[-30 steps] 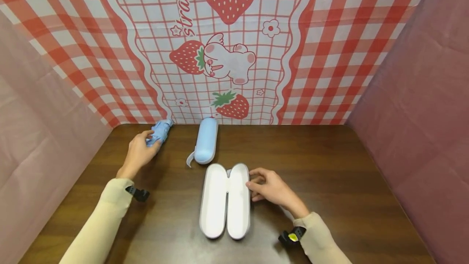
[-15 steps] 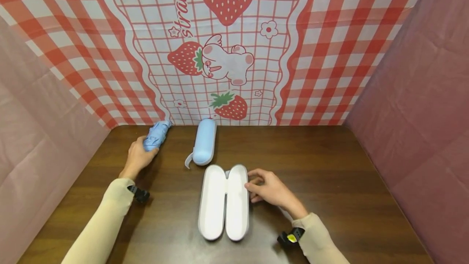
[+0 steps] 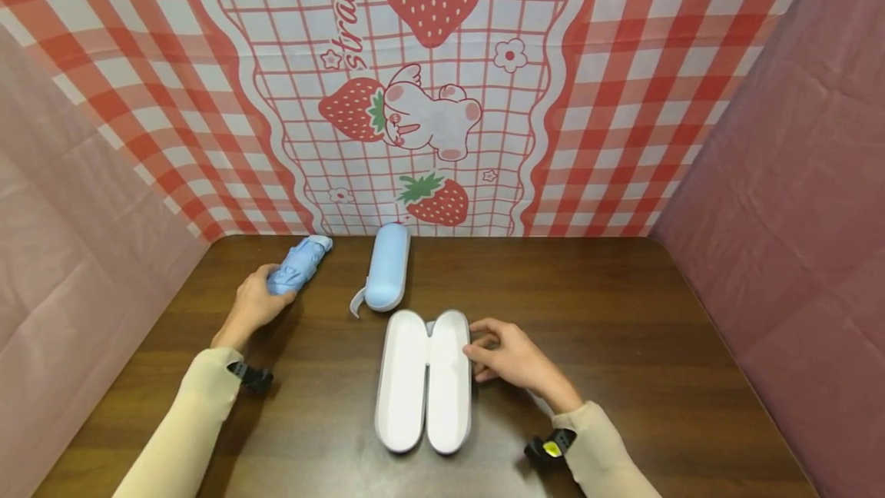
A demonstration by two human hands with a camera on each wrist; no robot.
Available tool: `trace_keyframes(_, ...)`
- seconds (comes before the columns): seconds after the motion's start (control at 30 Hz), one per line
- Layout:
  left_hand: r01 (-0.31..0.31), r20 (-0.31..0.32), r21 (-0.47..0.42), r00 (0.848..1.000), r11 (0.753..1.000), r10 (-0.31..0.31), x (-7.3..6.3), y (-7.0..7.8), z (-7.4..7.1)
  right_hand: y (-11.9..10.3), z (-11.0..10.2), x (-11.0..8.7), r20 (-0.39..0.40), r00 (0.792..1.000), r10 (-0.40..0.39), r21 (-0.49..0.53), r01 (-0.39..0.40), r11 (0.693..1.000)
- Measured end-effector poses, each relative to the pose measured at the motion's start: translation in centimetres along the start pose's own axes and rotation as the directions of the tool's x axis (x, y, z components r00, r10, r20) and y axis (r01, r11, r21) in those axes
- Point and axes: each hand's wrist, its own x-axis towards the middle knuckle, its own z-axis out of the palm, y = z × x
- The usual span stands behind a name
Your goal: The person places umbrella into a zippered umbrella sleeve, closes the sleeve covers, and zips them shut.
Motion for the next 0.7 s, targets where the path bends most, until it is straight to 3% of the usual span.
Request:
trace_keyframes(0.37, -0.083, 0.037, 0.022, 0.996, 0.996, 0.082, -2.1, 0.1, -0.4, 0.2, -0.2, 0.0, -0.001, 1.0, 0.011, -0.026, -0.011, 1.0)
trace_keyframes(0.7, -0.209, 0.053, 0.028, 0.977, 0.978, 0.207, -4.5, -0.7, -1.4, 0.1, -0.1, 0.0, 0.01, 1.0, -0.003, -0.018, 0.003, 1.0)
